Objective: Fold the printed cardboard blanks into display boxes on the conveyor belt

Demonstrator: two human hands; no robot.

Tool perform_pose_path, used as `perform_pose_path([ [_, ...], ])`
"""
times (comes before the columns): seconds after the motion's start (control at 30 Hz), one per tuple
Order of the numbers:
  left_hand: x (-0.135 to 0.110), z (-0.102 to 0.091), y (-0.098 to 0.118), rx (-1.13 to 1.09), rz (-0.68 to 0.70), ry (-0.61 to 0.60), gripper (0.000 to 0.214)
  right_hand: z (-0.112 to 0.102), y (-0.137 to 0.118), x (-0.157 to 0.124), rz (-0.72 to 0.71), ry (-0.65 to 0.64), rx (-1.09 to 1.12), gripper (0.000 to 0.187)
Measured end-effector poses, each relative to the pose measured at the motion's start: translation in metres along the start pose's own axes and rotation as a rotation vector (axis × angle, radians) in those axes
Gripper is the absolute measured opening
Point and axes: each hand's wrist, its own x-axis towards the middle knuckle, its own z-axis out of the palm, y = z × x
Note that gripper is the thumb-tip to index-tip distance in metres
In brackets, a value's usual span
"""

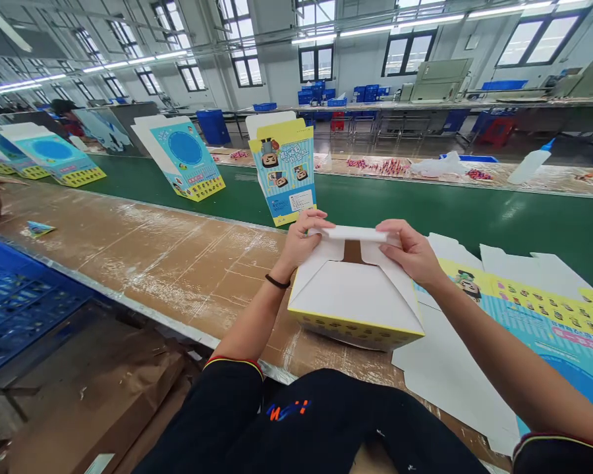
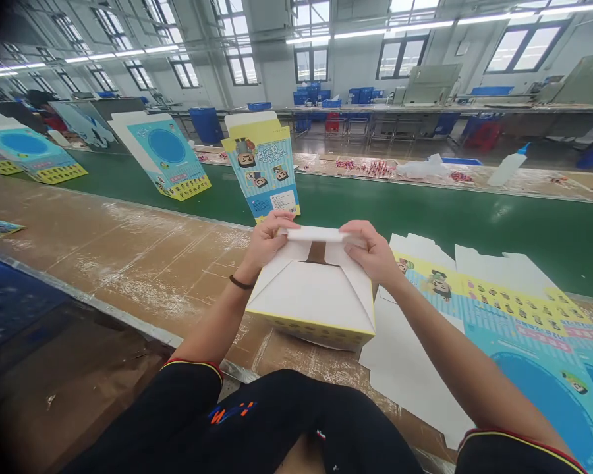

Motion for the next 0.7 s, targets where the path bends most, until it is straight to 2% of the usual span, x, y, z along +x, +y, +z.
perform_pose_path([
  [0.03,-0.002,0.000,0.003,0.038,-0.002,-0.010,0.022,-0.001,-0.001,-0.001,0.005,-0.007,0.023,0.055],
  [0.1,-0.004,0.000,0.011,0.128,-0.038,-0.082,0.021,-0.003,-0.007,-0.001,0.058,-0.071,0.016,0.055],
  [0.2,-0.001,0.000,0.025,0.350,-0.084,-0.299,0.022,-0.005,-0.021,0.005,0.159,-0.217,-0.199,0.060],
  [0.27,0.005,0.001,0.034,0.550,-0.106,-0.464,0.054,-0.003,-0.033,0.010,0.203,-0.309,-0.421,0.079],
  [0.33,0.009,0.005,0.042,0.745,-0.138,-0.592,0.087,0.001,-0.043,0.015,0.225,-0.390,-0.633,0.085],
  [0.4,0.012,0.009,0.046,0.896,-0.163,-0.662,0.102,0.005,-0.050,0.018,0.222,-0.421,-0.786,0.083],
  [0.47,0.013,0.013,0.046,0.956,-0.162,-0.680,0.107,0.009,-0.051,0.020,0.207,-0.416,-0.829,0.085],
  [0.57,0.013,0.012,0.039,0.847,-0.135,-0.637,0.099,0.009,-0.041,0.020,0.193,-0.319,-0.598,0.080],
  [0.63,0.012,0.007,0.033,0.708,-0.119,-0.563,0.085,0.007,-0.027,0.017,0.214,-0.131,-0.284,0.078],
  [0.7,0.009,-0.001,0.028,0.586,-0.097,-0.465,0.072,0.007,-0.012,0.010,0.307,0.070,0.025,0.078],
])
